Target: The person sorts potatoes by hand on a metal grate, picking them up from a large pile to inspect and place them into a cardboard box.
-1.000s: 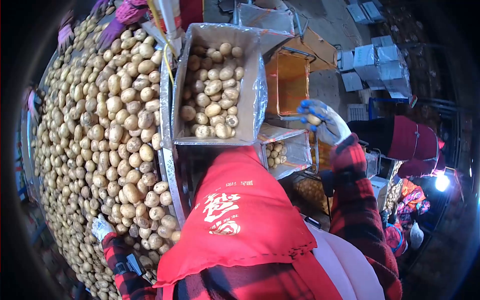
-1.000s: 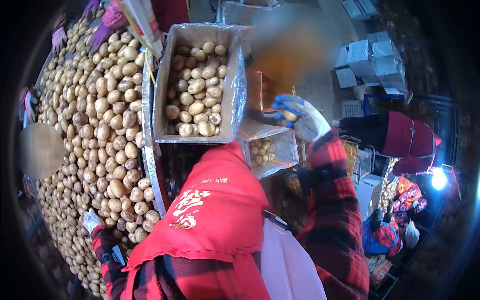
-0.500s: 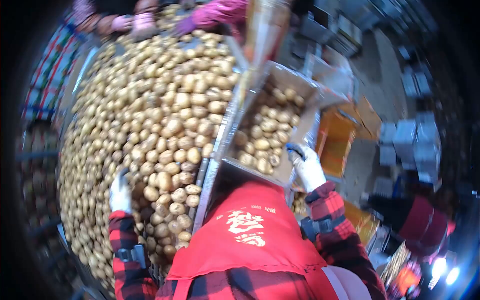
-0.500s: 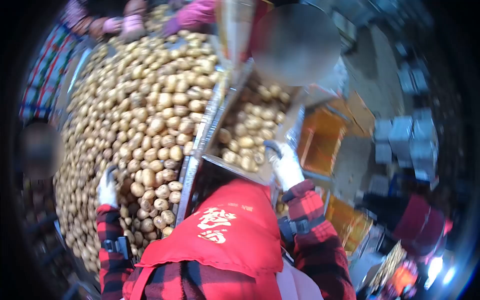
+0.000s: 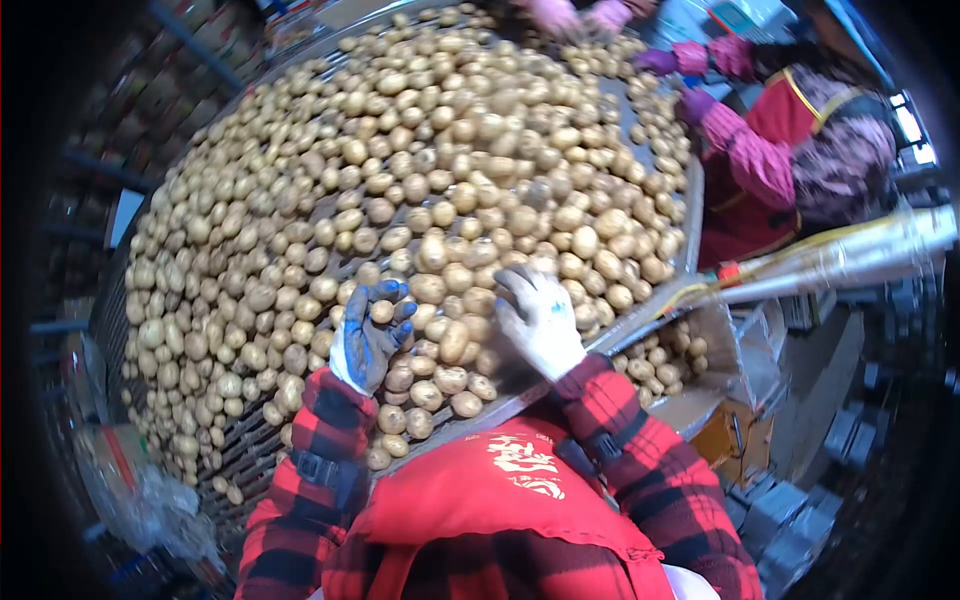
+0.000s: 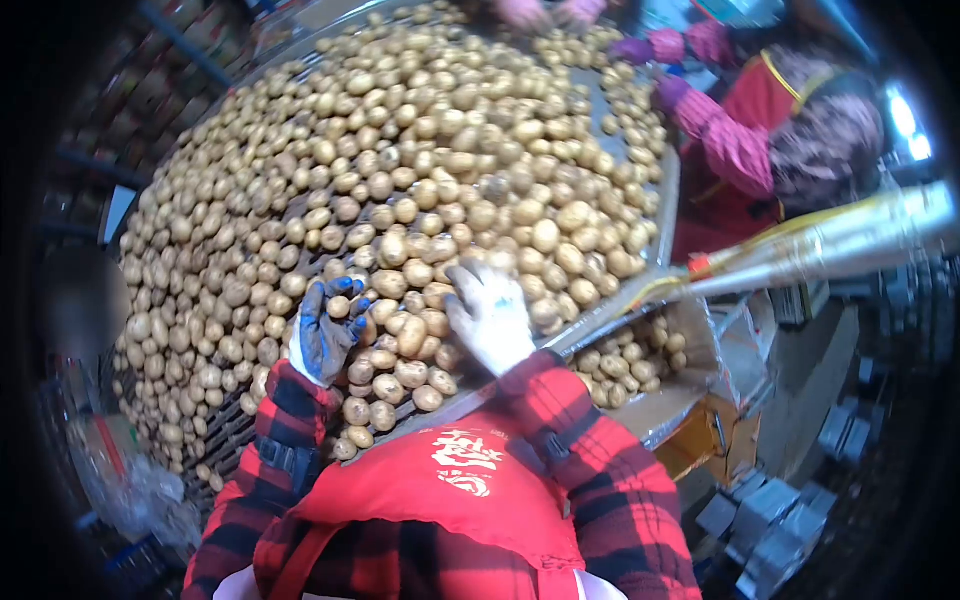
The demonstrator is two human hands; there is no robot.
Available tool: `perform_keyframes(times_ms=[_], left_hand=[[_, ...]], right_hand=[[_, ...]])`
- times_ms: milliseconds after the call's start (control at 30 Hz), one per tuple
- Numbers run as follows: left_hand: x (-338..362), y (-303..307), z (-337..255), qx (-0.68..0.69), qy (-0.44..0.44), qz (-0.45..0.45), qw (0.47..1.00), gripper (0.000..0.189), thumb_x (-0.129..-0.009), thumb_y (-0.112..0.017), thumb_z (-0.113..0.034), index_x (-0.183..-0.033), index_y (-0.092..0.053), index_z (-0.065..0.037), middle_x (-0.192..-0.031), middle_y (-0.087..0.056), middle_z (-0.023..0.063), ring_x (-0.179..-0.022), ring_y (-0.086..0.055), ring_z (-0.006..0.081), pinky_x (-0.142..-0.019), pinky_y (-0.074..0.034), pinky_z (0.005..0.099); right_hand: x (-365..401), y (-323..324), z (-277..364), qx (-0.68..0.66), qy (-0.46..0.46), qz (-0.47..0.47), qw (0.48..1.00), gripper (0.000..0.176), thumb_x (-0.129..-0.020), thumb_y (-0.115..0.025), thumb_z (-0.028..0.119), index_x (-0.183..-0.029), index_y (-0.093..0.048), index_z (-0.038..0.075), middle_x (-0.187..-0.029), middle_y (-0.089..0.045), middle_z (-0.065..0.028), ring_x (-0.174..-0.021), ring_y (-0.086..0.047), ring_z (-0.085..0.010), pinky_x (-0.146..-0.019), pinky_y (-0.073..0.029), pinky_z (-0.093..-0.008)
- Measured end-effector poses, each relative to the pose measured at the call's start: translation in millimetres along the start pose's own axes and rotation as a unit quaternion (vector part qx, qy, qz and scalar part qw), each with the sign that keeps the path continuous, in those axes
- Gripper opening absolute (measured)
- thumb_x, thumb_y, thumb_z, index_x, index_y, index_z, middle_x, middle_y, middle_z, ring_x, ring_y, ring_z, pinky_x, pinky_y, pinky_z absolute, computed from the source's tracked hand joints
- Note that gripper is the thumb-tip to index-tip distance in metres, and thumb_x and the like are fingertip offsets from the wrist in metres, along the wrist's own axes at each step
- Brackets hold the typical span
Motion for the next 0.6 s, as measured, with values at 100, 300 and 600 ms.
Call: perform_keyframes(times_ms=[100, 300, 600], left_hand=[[-2.3, 4.4, -1.1, -0.159, -0.072, -0.148, 0.973, 0.037, -0.11, -0.057, -0.039, -0.127, -0.068, -0.009, -0.123, -0.069, 0.0047, -0.103, -0.066, 0.0159, -0.085, -0.053, 0.0296], [0.8, 37.0, 21.3, -0.181, -0.063, -0.13, 0.973, 0.049, -0.107, -0.063, -0.04, -0.143, -0.064, -0.007, -0.114, -0.073, 0.0037, -0.094, -0.067, 0.0117, -0.079, -0.054, 0.0266], [3.7, 36.2, 10.6, -0.119, -0.028, -0.097, 0.988, 0.039, -0.107, -0.062, -0.023, -0.138, -0.066, -0.001, -0.12, -0.074, 0.0076, -0.1, -0.069, 0.0136, -0.089, -0.056, 0.0291]], right_hand=[[-70.7, -42.6, 21.8, 0.106, 0.111, 0.033, 0.988, 0.046, -0.089, -0.073, 0.025, -0.132, -0.063, 0.012, -0.14, -0.058, -0.0169, -0.125, -0.055, -0.0387, -0.107, -0.043, -0.0555], [-212.1, -138.5, 18.1, 0.235, 0.141, 0.019, 0.962, 0.054, -0.088, -0.074, 0.033, -0.14, -0.065, 0.024, -0.153, -0.053, -0.0152, -0.142, -0.045, -0.0433, -0.119, -0.029, -0.0692], [-348.5, -96.0, -89.9, 0.412, 0.198, 0.048, 0.888, 0.044, -0.095, -0.066, 0.03, -0.138, -0.066, 0.022, -0.141, -0.063, -0.0091, -0.136, -0.055, -0.0333, -0.118, -0.031, -0.0649]])
Point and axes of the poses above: each hand's wrist, its own x-axis away from the middle knuckle, its own y-axis out of the back of the hand, z = x × y, the point moved 1 cm from there along -x, towards the middle knuckle
